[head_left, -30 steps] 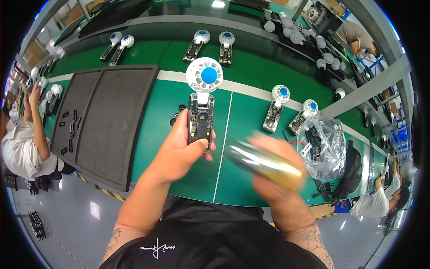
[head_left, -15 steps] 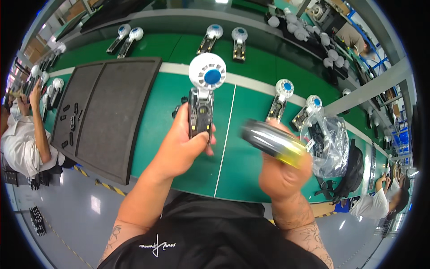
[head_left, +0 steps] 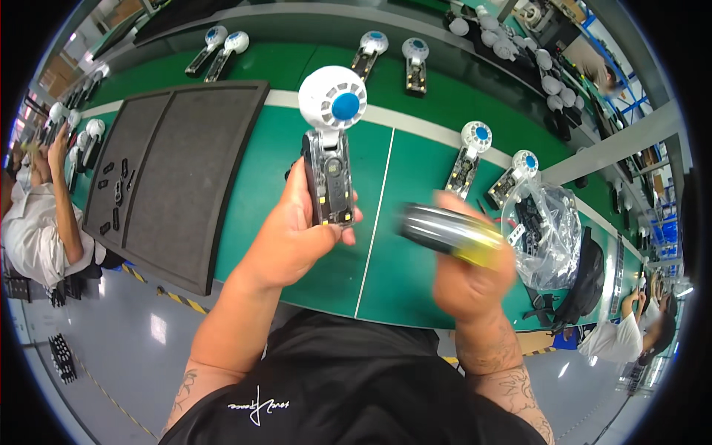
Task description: Assembling electronic components into housings on a production line.
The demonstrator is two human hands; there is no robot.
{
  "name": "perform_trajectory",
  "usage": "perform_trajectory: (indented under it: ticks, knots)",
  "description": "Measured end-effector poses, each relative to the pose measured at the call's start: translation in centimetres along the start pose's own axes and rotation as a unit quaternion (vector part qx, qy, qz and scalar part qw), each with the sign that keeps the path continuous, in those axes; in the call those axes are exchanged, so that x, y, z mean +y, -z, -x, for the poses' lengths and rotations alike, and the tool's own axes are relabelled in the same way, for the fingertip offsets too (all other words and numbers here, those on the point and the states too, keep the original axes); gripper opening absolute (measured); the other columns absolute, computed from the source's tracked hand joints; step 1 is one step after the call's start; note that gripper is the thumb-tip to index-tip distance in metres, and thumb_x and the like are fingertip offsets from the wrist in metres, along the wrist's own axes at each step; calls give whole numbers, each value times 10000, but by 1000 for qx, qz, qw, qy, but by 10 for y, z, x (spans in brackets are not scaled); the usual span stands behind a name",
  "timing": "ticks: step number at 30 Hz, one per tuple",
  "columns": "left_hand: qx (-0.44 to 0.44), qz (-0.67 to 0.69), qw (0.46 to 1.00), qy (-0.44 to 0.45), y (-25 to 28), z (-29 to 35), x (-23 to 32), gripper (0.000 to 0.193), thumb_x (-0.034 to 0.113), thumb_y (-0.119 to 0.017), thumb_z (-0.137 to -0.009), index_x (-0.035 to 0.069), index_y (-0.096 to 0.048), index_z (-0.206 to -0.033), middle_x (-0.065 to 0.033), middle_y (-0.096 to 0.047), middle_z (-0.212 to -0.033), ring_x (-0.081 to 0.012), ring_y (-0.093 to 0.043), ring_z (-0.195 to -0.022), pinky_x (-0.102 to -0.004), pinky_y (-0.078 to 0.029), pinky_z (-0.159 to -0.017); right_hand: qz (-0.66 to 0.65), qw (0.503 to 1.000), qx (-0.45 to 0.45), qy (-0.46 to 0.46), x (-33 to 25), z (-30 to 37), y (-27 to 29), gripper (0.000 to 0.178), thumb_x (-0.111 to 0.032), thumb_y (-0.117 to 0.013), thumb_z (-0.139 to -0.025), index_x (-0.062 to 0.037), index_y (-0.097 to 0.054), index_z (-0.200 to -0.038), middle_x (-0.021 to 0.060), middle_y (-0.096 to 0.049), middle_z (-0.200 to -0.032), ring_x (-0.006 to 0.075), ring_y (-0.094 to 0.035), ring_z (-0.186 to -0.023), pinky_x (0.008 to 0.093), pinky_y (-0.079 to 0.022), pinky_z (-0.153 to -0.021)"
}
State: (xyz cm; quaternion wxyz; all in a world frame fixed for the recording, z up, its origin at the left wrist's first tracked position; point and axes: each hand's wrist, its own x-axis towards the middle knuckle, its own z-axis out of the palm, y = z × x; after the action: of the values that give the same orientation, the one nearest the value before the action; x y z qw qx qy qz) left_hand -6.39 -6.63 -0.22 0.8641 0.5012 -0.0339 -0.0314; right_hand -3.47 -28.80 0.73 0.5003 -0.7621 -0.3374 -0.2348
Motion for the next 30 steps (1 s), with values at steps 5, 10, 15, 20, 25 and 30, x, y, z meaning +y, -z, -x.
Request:
perform_trajectory:
  ticks: [5, 10, 15, 20, 25, 30]
  knots:
    - [2, 8, 1000, 29, 3, 0, -4, 802, -95, -522, -884, 65, -241, -1618, -159, -597, -1208, -201, -617, -994, -287, -544, -748, 78, 993, -93, 10, 8, -11, 4, 529, 75, -715, -836, -73, -727, -1344, 62, -704, -882, 225, -597, -651, 335, -489, -613]
    - [8, -53, 998, 29, -22, 1, -1, 687, -59, -520, -931, 54, -302, -1573, -149, -625, -1166, -194, -622, -967, -284, -535, -726, 151, 983, -102, 26, 9, -25, -1, 504, 87, -708, -842, -58, -736, -1324, 78, -708, -939, 225, -600, -677, 333, -494, -630]
    - [61, -22, 997, 41, -15, -7, -12, 517, 8, -520, -985, 37, -397, -1486, -143, -655, -1081, -186, -632, -865, -278, -521, -662, 139, 984, -110, -25, 20, -21, 3, 488, 85, -698, -851, -63, -739, -1314, 90, -703, -995, 229, -614, -735, 335, -499, -657]
    - [64, 4, 997, 52, -5, -10, -11, 382, 68, -527, -1015, 29, -476, -1391, -144, -667, -1004, -174, -617, -733, -273, -499, -588, 124, 961, -190, -156, 35, 1, 24, 414, 46, -714, -852, -61, -761, -1250, 95, -695, -1034, 238, -624, -805, 337, -507, -698]
    - [45, 39, 997, 51, 4, -17, -23, 322, 92, -538, -1022, 32, -514, -1337, -141, -669, -950, -170, -602, -662, -271, -480, -535, 164, 943, -236, -167, 54, 38, 22, 339, -2, -741, -857, -43, -771, -1193, 106, -693, -1090, 253, -639, -830, 349, -527, -757]
    - [46, 36, 997, 57, 13, -20, -12, 320, 103, -544, -1026, 24, -527, -1335, -146, -670, -949, -176, -611, -670, -266, -477, -523, 160, 965, -163, -132, 61, 43, 28, 317, -32, -750, -862, -37, -770, -1179, 106, -695, -1123, 259, -652, -852, 361, -537, -805]
